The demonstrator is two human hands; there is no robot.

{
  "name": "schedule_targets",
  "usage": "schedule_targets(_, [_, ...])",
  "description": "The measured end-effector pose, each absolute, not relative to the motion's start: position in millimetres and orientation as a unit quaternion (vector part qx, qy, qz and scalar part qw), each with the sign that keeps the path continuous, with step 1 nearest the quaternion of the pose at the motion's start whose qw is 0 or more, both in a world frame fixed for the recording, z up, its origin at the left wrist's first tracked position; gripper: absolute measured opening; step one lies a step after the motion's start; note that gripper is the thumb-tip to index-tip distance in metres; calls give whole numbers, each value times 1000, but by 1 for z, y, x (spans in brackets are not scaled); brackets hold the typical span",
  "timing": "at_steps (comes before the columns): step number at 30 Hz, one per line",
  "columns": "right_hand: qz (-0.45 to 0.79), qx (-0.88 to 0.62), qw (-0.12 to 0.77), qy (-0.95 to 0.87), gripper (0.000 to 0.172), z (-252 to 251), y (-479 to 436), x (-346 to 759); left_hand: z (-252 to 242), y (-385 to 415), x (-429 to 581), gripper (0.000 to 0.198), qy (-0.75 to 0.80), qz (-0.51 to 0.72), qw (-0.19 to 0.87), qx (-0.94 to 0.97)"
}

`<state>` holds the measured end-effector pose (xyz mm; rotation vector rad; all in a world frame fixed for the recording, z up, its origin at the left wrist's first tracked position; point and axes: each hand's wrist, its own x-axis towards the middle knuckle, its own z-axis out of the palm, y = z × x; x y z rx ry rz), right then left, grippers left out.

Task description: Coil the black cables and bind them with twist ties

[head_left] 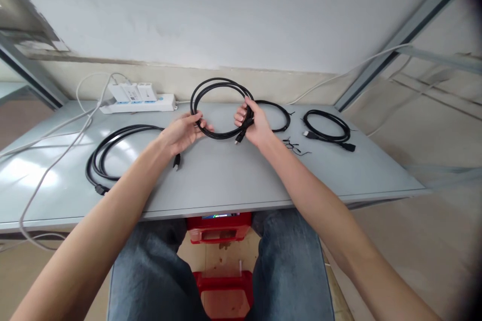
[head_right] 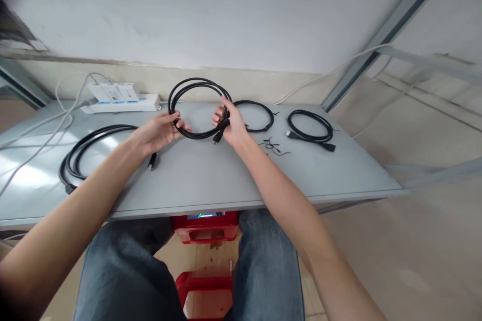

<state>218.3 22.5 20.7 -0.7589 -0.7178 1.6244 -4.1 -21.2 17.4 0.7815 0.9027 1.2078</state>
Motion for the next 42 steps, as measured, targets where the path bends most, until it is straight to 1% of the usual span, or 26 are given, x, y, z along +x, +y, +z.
schedule_targets(2, [693, -339, 550, -321, 52, 20, 23, 219, 19, -22, -2, 41, 395, 546, 651, 349])
schedule_targets(6, [695, -363, 504, -363, 45, 21, 22, 222, 22, -19, -4, 41, 404, 581, 626, 328])
schedule_targets(11, [727, -364, 425, -398, 53, 22, 20, 225, 19, -14, -13, 47, 417, 582, 635, 291])
schedule_targets(17, [713, -407, 399, -408, 48, 20, 21, 228, 17, -14, -15, 45, 467, 548, 610, 333])
schedule_targets(20, [641, -441, 398, -486, 37, 17, 21, 227, 15, -16, -12, 45, 478, 519, 598, 381])
schedule_targets(23, [533, -460, 383, -598, 35, 14, 22, 226, 13, -16, -11, 47, 473, 489, 607, 411])
schedule_targets(25, [489, -456, 372, -644, 32, 12, 25, 230, 12, -16, -12, 47, 470, 495, 604, 412])
schedule_targets(27, [459, -458, 382, -659, 26, 10, 28, 237, 12, -15, -13, 48, 467, 516, 595, 402])
schedule_targets(28, [442, -464, 390, -661, 26, 10, 30, 241, 12, -14, -13, 49, 468, 526, 591, 394])
schedule_targets(31, [389, -478, 399, -679, 38, 8, 32, 251, 12, -14, -13, 50, 476, 543, 585, 371])
schedule_targets(34, [331, -463, 392, -723, 42, 8, 31, 252, 13, -13, -13, 43, 488, 528, 591, 366])
schedule_targets(38, [231, -449, 436, -745, 35, 11, 28, 243, 14, -15, -14, 27, 503, 502, 593, 379])
schedule_targets(40, [206, -446, 459, -741, 30, 12, 28, 240, 15, -16, -15, 25, 507, 488, 595, 388])
schedule_targets(42, [202, -435, 470, -741, 27, 14, 28, 239, 17, -17, -15, 29, 508, 475, 598, 398])
